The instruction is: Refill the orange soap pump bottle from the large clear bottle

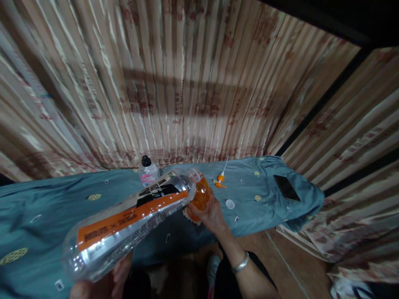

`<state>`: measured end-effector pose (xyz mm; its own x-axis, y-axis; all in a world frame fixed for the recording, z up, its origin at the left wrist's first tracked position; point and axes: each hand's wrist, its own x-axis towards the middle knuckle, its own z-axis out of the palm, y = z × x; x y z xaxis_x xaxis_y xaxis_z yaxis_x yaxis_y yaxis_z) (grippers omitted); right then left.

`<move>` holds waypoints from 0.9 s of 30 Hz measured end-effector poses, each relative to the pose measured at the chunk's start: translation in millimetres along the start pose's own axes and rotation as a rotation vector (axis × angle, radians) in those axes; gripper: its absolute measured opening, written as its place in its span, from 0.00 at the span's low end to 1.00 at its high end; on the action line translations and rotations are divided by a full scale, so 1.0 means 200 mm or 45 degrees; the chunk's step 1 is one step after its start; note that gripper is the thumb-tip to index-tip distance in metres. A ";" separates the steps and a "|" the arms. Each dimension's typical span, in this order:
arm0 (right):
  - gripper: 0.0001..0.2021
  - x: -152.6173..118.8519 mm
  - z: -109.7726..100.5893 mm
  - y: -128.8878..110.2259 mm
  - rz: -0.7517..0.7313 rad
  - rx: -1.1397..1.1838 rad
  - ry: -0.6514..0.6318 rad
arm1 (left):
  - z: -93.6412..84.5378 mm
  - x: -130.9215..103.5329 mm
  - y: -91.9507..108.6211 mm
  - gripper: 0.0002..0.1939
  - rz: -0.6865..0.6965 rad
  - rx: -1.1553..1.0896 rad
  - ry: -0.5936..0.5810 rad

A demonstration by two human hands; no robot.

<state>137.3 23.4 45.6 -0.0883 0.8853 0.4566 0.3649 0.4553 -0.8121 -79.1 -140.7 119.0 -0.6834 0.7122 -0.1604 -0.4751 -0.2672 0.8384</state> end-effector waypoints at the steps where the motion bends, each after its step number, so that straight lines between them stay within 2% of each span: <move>1: 0.35 0.00 0.00 0.00 -0.001 -0.004 0.008 | 0.02 -0.01 0.02 0.37 0.065 0.040 0.003; 3: 0.36 0.00 0.01 0.01 0.002 -0.006 0.024 | 0.06 -0.01 0.04 0.37 0.151 0.107 0.007; 7: 0.37 -0.01 0.01 0.02 -0.020 0.007 0.043 | 0.08 -0.01 0.06 0.37 0.179 0.174 -0.033; 11: 0.37 -0.01 0.01 0.01 -0.029 0.027 0.038 | 0.07 0.00 0.07 0.38 0.152 0.148 -0.072; 16: 0.37 -0.01 0.00 0.01 0.013 0.031 0.027 | 0.09 -0.01 0.09 0.42 0.093 0.108 0.019; 20: 0.37 -0.01 0.00 0.01 0.023 0.046 0.001 | 0.05 0.01 0.08 0.42 0.084 0.101 -0.073; 24: 0.38 0.00 -0.01 0.00 0.043 0.042 -0.021 | 0.00 0.03 0.05 0.40 0.172 0.106 -0.123; 27: 0.38 0.00 -0.01 0.00 0.052 0.055 -0.032 | -0.04 0.05 0.04 0.42 0.133 0.122 -0.185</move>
<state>139.8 22.9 46.4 -0.0976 0.9052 0.4136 0.3283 0.4216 -0.8452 -94.1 -140.9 119.2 -0.6355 0.7721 0.0012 -0.3465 -0.2866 0.8932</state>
